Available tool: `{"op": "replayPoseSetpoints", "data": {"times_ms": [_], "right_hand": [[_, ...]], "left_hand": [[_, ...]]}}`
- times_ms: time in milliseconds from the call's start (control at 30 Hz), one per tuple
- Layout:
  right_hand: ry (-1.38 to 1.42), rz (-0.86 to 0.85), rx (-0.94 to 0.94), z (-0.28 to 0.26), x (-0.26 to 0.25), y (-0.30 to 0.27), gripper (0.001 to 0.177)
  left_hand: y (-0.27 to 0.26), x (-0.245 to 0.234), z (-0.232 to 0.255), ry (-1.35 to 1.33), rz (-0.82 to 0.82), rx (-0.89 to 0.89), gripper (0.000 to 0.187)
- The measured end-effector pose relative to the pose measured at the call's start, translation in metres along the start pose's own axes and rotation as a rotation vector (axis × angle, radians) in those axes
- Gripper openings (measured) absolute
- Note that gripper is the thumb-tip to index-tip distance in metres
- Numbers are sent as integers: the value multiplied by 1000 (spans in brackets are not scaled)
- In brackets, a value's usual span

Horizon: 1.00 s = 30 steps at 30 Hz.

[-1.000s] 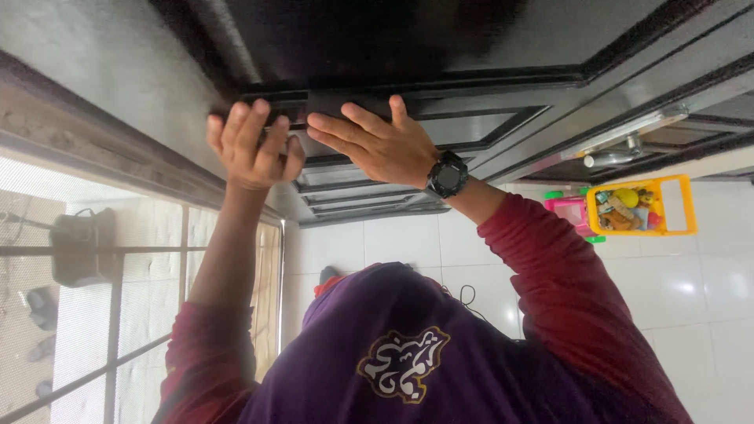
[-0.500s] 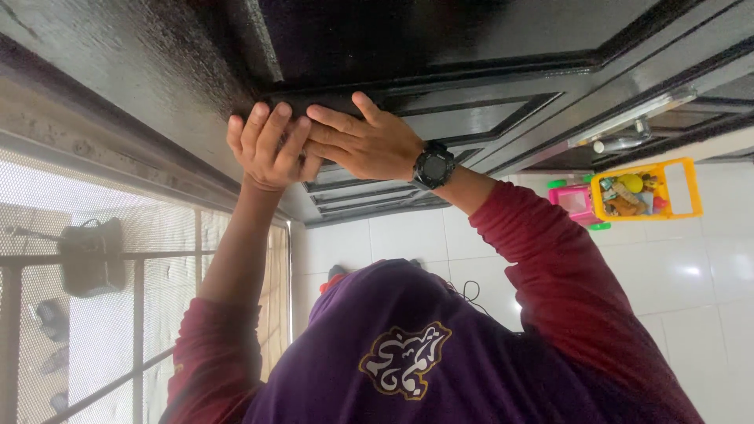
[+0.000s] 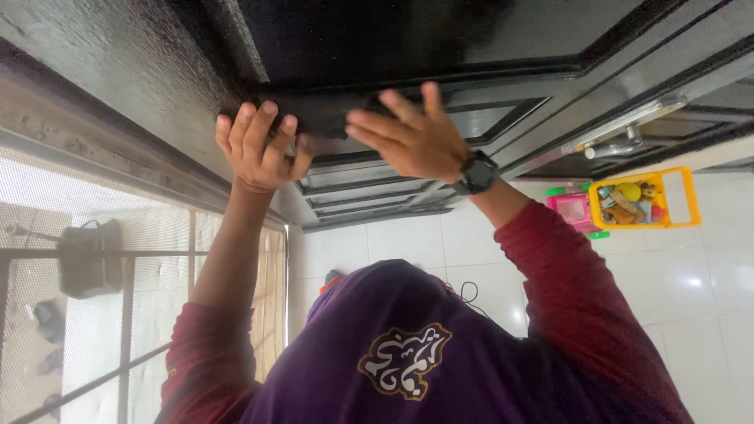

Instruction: Sanding the surface of a black wooden door using a hand-held sanding block.

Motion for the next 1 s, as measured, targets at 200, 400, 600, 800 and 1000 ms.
{"op": "replayPoseSetpoints", "data": {"times_ms": [200,400,600,800,1000], "right_hand": [[-60,117,342,55,-11,-105,70],[-45,239,646,93,-19,-165,72],[-116,222,631,101,0,-178,71],[-196,266,594,105,8,-183,70],[-161,302,577,104,5,-180,67]], "left_hand": [[14,-5,23,-101,26,-101,43],[40,-13,48,-45,17,-296,46],[56,-28,62,123,49,-435,51],[35,-17,46,-110,-48,-485,48],[9,-20,17,-77,54,-438,37]]}}
Point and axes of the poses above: each hand's wrist, its own y-axis towards the middle knuckle, its own x-axis out of the palm, z = x × y, the point moved 5 cm from there along y, towards the middle knuckle, and after that the axes turned 7 degrees about -z, right-handed, at the moved point
